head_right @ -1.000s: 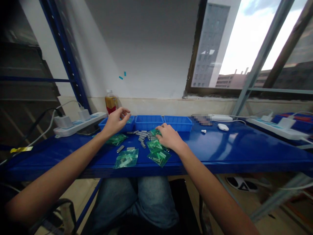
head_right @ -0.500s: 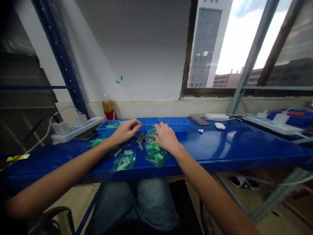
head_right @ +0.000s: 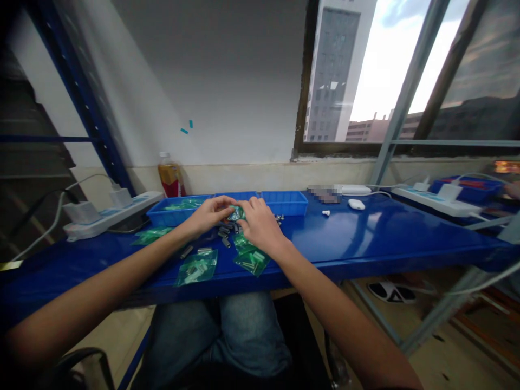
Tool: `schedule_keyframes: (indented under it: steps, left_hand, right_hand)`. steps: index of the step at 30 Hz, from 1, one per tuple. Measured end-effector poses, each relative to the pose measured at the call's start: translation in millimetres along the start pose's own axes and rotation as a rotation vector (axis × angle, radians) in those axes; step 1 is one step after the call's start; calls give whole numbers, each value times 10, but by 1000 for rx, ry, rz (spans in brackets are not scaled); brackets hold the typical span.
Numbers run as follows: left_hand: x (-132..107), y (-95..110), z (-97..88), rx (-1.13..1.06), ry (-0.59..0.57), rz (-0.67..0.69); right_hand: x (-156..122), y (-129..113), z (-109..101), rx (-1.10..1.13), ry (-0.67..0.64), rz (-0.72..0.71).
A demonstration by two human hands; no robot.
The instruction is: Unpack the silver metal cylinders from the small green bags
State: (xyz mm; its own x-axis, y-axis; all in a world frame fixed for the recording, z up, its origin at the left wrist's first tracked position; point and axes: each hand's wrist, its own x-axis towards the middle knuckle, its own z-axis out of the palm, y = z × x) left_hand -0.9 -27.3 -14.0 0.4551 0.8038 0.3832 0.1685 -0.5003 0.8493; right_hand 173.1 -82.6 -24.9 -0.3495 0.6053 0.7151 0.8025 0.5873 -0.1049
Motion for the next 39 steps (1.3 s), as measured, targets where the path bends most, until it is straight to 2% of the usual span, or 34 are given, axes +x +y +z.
schedule_keyframes:
  steps: [6, 9, 13, 18, 21, 23, 27, 33, 39]
  left_hand:
    - [-7, 33, -21, 46, -13, 8]
    - [-3, 37, -51, 121, 12, 89]
    - [-4, 59, -104, 134, 105, 217]
    - [-41, 127, -115, 93, 129, 309]
    - [-62, 161, -97, 44, 118, 335]
    - [-66, 173, -91, 20, 108, 325]
    - [-58, 178, -115, -7, 67, 254]
    - [-43, 162, -157, -128, -4, 178]
    - [-53, 177, -109, -108, 33, 152]
  right_hand:
    - [-1, -33, 10, 21, 38, -26]
    - [17, -13, 12, 55, 84, 22]
    - [57, 22, -18, 225, 168, 295]
    - [97, 17, -41, 696, -15, 597]
    - [110, 8, -42, 836, 46, 727]
    - [114, 6, -52, 907, 32, 723]
    - [112, -2, -77, 984, -38, 586]
    - [112, -8, -64, 946, 64, 507]
    - [104, -9, -67, 870, 84, 523]
